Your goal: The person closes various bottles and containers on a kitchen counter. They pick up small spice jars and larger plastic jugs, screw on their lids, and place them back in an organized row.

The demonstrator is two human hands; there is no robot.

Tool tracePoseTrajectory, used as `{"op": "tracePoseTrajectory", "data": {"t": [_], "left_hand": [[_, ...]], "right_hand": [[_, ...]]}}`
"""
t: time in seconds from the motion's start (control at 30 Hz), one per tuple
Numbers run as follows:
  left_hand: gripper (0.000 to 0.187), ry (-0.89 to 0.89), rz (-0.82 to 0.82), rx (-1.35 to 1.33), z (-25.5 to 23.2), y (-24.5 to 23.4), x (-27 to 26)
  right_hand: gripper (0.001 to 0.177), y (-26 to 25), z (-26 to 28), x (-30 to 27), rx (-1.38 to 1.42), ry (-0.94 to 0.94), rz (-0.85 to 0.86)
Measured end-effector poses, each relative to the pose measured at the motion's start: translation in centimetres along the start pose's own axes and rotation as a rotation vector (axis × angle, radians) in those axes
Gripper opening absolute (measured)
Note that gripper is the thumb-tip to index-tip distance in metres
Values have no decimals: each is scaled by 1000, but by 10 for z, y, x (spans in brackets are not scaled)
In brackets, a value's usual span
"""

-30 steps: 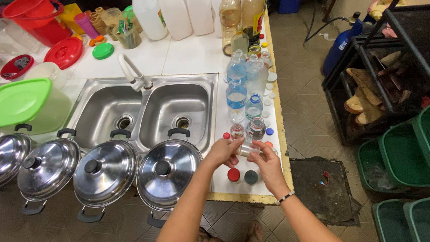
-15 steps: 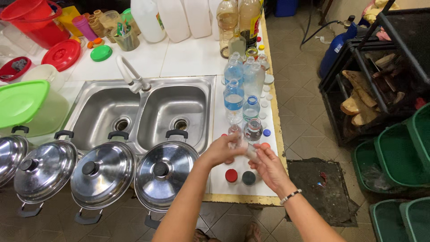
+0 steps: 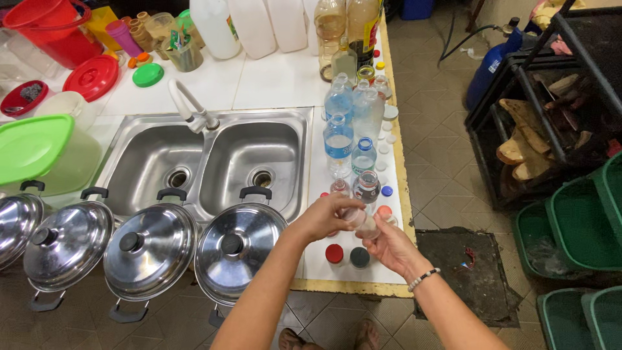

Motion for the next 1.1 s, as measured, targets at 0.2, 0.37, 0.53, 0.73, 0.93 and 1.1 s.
{"op": "tracePoseTrajectory", "data": {"t": [0.2, 0.37, 0.53, 0.73, 0.93, 1.1], "left_hand": [[76, -372, 0, -61, 37, 1, -13], [65, -225, -151, 353, 76, 2, 0], [77, -476, -20, 648, 149, 48, 9], [96, -649, 116, 768, 154, 68, 16], [90, -710, 162, 690, 164, 63, 16], [35, -644, -68, 550, 195, 14, 5]], "right_hand": [[46, 9, -2, 5, -75, 51, -47], [45, -26, 48, -4, -696, -178, -460], [37, -56, 75, -19, -871, -343, -616], [30, -79, 69, -32, -1054, -431, -768], [25, -91, 66, -32, -1104, -405, -821], [26, -83, 69, -30, -1265, -530, -809]]}}
Point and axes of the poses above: each hand's wrist, its own x-axis towards the middle knuckle, its own y-axis out of the palm, z = x × y, the point moved 10 cm from there along x, towards the middle knuckle, and after that the axes turned 3 degrees about y, right-handed, at the moved point
